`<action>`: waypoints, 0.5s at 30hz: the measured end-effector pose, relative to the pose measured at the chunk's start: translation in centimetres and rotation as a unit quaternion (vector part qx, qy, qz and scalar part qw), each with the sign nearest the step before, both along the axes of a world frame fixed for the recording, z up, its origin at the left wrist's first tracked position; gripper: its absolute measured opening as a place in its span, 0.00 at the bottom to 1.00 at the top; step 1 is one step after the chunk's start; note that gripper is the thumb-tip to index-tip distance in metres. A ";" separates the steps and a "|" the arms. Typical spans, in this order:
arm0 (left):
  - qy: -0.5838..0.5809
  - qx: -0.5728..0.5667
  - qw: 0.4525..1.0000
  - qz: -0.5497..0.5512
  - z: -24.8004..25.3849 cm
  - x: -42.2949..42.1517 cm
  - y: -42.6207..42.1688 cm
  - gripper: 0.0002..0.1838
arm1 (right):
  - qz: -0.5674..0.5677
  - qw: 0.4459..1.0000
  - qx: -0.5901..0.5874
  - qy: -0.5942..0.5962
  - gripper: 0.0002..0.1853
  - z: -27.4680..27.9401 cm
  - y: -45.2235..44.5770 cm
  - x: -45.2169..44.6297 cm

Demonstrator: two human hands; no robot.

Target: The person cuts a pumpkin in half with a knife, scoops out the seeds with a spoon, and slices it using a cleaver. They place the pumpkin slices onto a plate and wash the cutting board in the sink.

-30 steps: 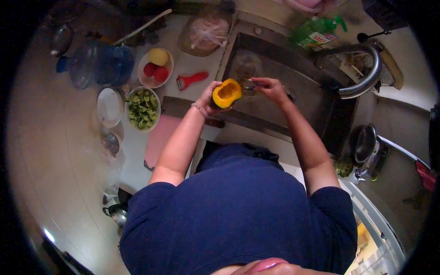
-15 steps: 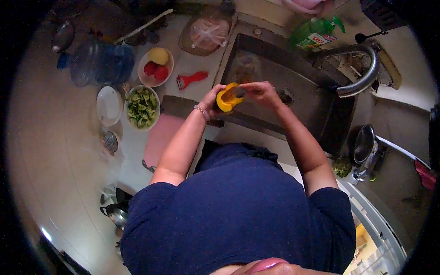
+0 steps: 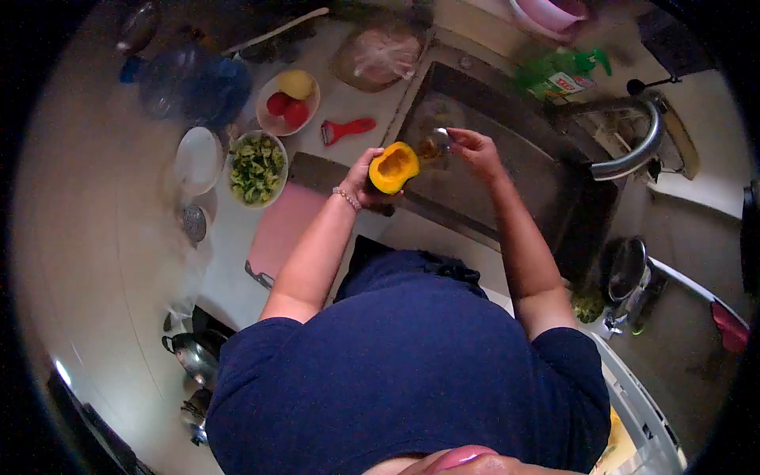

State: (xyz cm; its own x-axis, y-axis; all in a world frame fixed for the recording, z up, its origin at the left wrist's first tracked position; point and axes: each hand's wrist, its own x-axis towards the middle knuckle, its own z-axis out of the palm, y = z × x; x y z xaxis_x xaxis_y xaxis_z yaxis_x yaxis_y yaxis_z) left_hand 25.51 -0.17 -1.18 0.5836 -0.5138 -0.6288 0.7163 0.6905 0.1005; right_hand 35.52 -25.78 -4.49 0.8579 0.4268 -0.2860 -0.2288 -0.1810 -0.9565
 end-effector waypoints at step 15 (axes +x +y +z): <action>-0.069 -0.012 0.995 0.072 0.7 -3.0 -0.8 0.26 | -0.011 0.994 -0.111 0.013 0.20 -4.9 0.3 -4.2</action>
